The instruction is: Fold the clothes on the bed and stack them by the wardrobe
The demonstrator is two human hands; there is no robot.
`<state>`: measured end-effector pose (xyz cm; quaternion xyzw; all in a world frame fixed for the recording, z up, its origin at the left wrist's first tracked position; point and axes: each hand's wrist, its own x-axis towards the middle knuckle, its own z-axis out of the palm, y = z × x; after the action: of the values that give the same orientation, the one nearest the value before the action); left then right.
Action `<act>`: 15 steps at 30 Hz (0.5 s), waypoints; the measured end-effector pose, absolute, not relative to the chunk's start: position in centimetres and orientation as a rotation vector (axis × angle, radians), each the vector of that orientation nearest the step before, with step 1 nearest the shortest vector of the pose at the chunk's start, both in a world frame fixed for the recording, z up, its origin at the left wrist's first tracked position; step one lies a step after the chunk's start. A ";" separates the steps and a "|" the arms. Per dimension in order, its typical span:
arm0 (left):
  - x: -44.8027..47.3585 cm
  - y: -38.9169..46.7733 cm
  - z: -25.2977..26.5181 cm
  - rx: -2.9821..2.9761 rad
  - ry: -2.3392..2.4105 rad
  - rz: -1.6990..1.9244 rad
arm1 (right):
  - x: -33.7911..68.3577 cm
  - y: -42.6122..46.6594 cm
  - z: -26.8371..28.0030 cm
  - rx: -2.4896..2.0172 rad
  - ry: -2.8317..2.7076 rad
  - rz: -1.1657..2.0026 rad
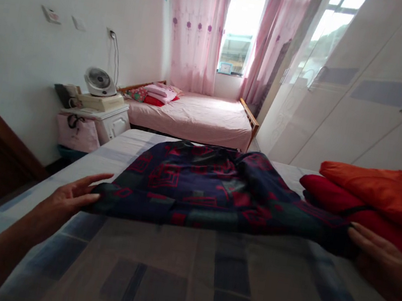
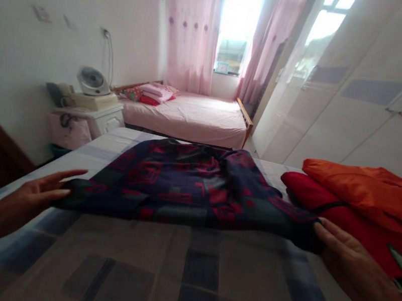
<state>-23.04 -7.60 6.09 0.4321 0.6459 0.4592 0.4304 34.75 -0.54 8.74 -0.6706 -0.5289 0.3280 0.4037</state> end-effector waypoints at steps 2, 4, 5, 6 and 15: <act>-22.8 -9.5 4.9 1.104 1.683 0.989 | 35.9 -2.5 6.3 -1.793 -1.308 0.944; -22.3 -10.7 3.9 1.099 1.752 0.920 | 36.9 -3.6 4.1 -1.843 -1.362 1.023; -22.0 -10.9 3.6 1.088 1.781 0.922 | 37.3 -3.8 3.3 -1.859 -1.410 1.043; -21.7 -11.1 3.5 1.083 1.805 0.944 | 37.5 -3.8 2.7 -1.882 -1.460 1.040; -19.7 -13.1 3.4 1.201 2.075 1.197 | 36.0 -1.9 3.7 -1.840 -1.687 0.637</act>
<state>-19.71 -13.06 3.42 0.4362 0.7539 0.4348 0.2288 36.01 -1.94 3.66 -0.6859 -0.6288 0.2376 0.2787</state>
